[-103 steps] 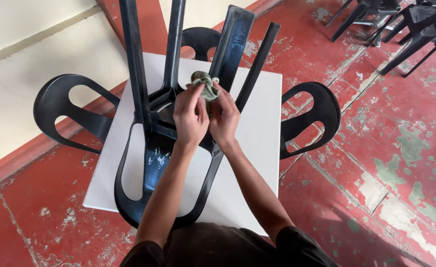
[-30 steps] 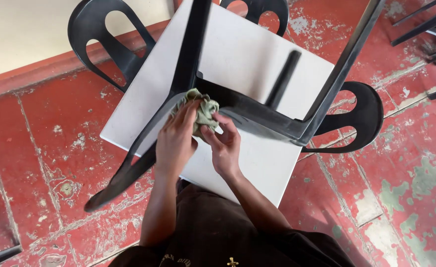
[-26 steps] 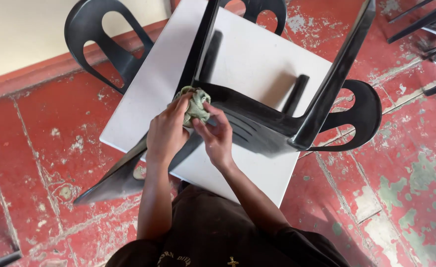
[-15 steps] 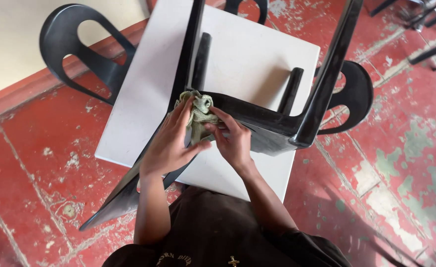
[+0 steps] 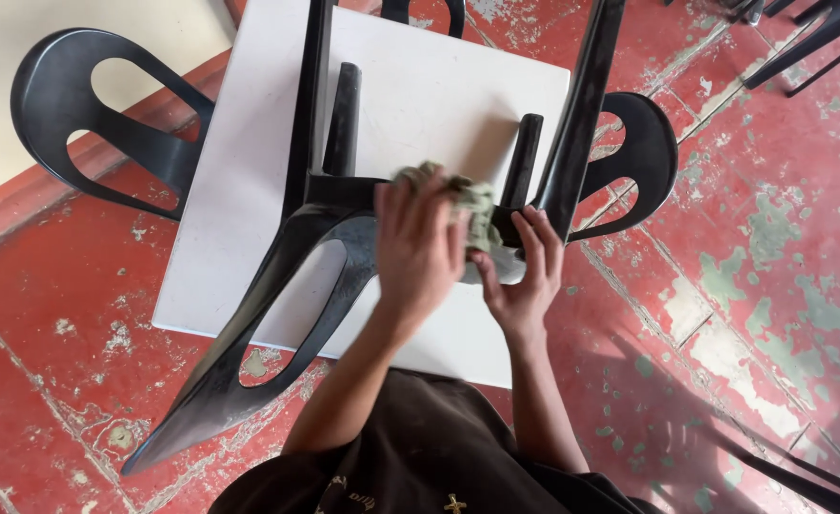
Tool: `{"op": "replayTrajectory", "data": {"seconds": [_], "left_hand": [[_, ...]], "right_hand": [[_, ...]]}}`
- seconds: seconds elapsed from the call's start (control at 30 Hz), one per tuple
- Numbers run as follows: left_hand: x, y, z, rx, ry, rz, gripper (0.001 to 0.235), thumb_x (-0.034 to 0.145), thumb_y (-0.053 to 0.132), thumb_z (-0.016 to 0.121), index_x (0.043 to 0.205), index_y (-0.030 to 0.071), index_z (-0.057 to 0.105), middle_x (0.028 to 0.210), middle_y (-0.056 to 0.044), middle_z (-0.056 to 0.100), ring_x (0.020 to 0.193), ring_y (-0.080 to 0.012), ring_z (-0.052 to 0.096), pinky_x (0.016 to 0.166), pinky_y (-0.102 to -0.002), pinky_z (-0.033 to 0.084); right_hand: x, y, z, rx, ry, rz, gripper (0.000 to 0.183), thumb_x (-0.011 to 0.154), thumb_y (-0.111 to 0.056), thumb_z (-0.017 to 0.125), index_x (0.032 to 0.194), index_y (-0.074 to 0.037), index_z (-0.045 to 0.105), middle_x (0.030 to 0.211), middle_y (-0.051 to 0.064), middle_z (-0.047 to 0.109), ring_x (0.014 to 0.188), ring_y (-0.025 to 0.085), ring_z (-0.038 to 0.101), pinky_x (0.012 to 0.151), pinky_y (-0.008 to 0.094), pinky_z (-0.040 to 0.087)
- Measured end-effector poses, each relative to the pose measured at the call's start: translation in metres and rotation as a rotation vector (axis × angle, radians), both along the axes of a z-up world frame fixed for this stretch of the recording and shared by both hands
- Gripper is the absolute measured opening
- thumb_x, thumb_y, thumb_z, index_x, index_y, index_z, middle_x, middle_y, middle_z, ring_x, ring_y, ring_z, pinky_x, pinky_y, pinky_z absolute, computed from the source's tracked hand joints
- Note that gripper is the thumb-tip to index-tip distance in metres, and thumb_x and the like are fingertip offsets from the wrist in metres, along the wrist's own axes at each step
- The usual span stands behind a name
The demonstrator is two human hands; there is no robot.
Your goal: Wringing a cloth in a bucket and using it to wipe down a plastic chair placed on a table.
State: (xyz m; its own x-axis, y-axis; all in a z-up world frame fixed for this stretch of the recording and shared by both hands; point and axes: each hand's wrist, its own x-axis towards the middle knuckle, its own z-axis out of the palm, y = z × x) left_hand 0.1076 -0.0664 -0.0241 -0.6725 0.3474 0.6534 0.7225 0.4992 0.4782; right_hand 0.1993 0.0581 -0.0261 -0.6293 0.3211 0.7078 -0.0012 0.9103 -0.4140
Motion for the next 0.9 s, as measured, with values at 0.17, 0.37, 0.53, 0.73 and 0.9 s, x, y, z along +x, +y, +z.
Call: {"op": "replayTrajectory", "data": {"seconds": [0.17, 0.37, 0.53, 0.73, 0.9], "left_hand": [[-0.032, -0.065, 0.015, -0.038, -0.014, 0.32, 0.012, 0.102, 0.016, 0.061, 0.108, 0.006, 0.059, 0.128, -0.019, 0.064, 0.119, -0.0442, 0.061, 0.102, -0.057, 0.05], [-0.008, -0.03, 0.016, 0.032, -0.108, 0.237, 0.026, 0.11, 0.027, 0.063, 0.123, 0.005, 0.06, 0.131, -0.017, 0.065, 0.125, -0.0376, 0.06, 0.107, -0.055, 0.049], [0.041, 0.048, 0.029, 0.069, 0.14, 0.151, 0.048, 0.093, 0.046, 0.066, 0.124, 0.009, 0.065, 0.129, -0.017, 0.061, 0.122, -0.0442, 0.056, 0.11, -0.064, 0.038], [0.022, 0.015, 0.008, 0.027, 0.095, 0.096, 0.028, 0.098, 0.027, 0.076, 0.125, 0.017, 0.072, 0.143, -0.007, 0.06, 0.133, -0.0419, 0.056, 0.116, -0.055, 0.048], [-0.016, -0.037, -0.018, -0.083, 0.028, 0.51, 0.027, 0.109, 0.023, 0.074, 0.135, 0.022, 0.071, 0.146, -0.005, 0.061, 0.136, -0.0392, 0.06, 0.121, -0.057, 0.046]], "right_hand": [[0.002, -0.003, -0.018, -0.142, 0.09, 0.085, 0.063, 0.095, -0.026, 0.081, 0.145, -0.003, 0.052, 0.149, 0.023, 0.052, 0.14, 0.038, 0.054, 0.117, 0.047, 0.05], [0.012, 0.013, -0.028, -0.312, 0.138, 0.214, 0.066, 0.105, -0.036, 0.064, 0.156, -0.002, 0.039, 0.153, 0.024, 0.048, 0.144, 0.039, 0.054, 0.12, 0.047, 0.05], [0.019, 0.034, -0.029, -0.521, 0.151, 0.397, 0.076, 0.11, -0.053, 0.05, 0.161, 0.0, 0.028, 0.156, 0.024, 0.049, 0.142, 0.035, 0.057, 0.118, 0.045, 0.052], [0.021, 0.044, -0.015, -0.521, 0.018, 0.364, 0.071, 0.11, -0.049, 0.047, 0.158, 0.002, 0.031, 0.152, 0.024, 0.054, 0.133, 0.037, 0.064, 0.109, 0.046, 0.055], [0.019, 0.039, -0.015, -0.169, -0.101, 0.192, 0.055, 0.102, -0.019, 0.065, 0.152, -0.004, 0.05, 0.146, 0.021, 0.059, 0.141, 0.042, 0.053, 0.118, 0.052, 0.044]]}}
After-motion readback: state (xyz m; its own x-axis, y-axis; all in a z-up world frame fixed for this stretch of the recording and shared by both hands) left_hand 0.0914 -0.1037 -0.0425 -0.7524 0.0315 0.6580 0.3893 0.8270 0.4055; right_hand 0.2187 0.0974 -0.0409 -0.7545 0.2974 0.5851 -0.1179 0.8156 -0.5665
